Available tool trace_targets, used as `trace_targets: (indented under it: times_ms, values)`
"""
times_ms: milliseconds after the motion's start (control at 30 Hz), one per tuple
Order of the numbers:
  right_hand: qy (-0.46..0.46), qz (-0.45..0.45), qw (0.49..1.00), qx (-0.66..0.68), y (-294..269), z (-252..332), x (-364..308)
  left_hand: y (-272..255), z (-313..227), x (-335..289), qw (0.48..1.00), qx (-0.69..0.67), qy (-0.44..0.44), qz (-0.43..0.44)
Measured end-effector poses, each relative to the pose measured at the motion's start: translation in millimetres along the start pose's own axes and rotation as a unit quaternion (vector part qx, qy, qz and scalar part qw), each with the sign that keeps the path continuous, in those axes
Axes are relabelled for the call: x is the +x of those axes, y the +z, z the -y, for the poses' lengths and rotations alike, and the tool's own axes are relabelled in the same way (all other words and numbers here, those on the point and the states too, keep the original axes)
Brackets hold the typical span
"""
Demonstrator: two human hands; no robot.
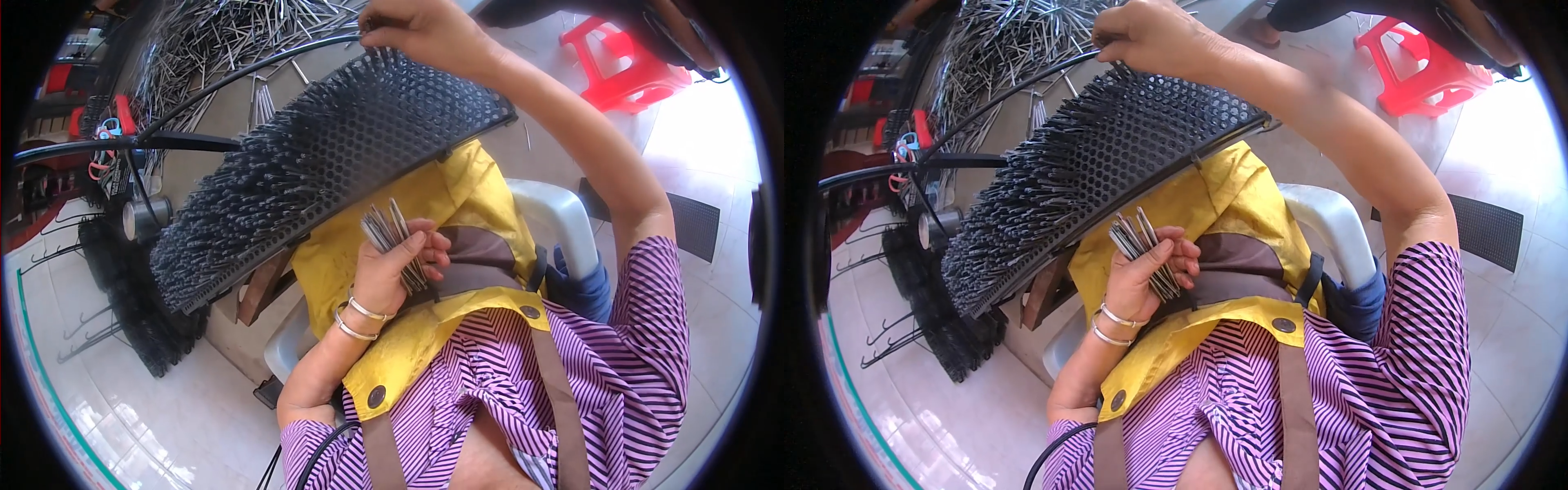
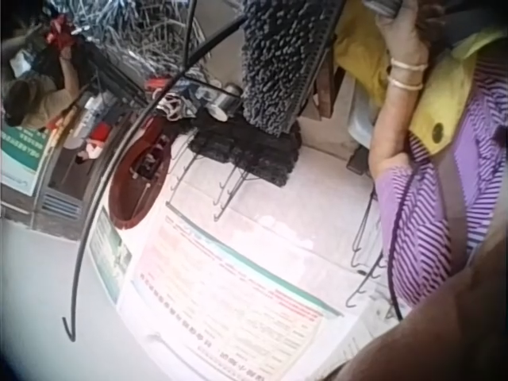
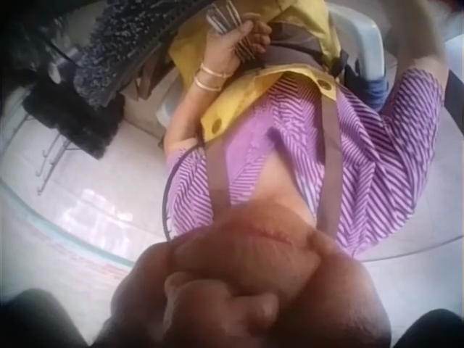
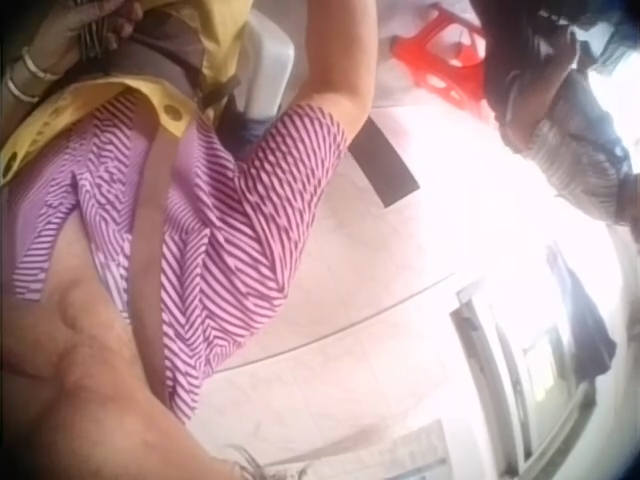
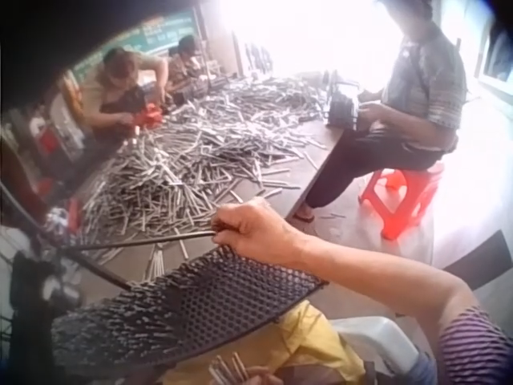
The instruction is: Manually inserting thin metal pins into a bristled brush frame base.
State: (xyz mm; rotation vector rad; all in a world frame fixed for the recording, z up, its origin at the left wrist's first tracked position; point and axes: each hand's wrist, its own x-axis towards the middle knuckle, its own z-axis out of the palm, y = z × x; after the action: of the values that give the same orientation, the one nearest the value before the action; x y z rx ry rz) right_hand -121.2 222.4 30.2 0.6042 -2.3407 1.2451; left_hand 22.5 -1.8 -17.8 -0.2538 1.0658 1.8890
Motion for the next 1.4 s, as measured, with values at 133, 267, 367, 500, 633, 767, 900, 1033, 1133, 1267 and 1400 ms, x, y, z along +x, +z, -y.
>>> trace_targets:
  times_ms: [133,267,367,500,633,767,900,1033,1133,1267,1400]
  values:
    - [-0.006,-0.016,1.0,-0.022,3,0,-1,-1,-1,0,1.0,0.002,0.001,-0.004]
    - [-0.001,-0.03,1.0,0.008,4,2,-3,0,0,0,1.0,0.003,0.001,-0.007]
    - [-0.026,-0.037,0.999,0.001,5,0,-6,0,1,-1,1.0,0.0,-0.001,-0.009]
    - [-0.122,0.014,0.956,-0.267,6,18,-7,1,1,-1,1.0,0.006,-0.004,-0.009]
    - [-0.172,-0.063,0.966,-0.181,10,11,-11,5,-1,2,1.0,0.017,-0.014,0.001]
    - [-0.082,0.008,0.986,-0.147,7,50,-43,5,-9,2,1.0,0.005,0.01,0.021]
    - [0.189,0.128,0.969,0.091,19,79,-92,6,-13,2,0.999,-0.012,0.013,0.045]
    - [0.418,0.159,0.836,0.317,29,96,-110,9,-11,2,0.996,-0.002,-0.022,0.085]
    - [0.473,0.137,0.772,0.401,37,97,-120,12,-6,1,0.992,-0.009,-0.068,0.107]
    - [0.523,0.088,0.748,0.398,38,99,-128,12,0,-2,0.994,0.007,-0.044,0.103]
    - [0.486,0.054,0.789,0.371,32,86,-137,10,3,-2,0.998,-0.019,-0.021,0.053]
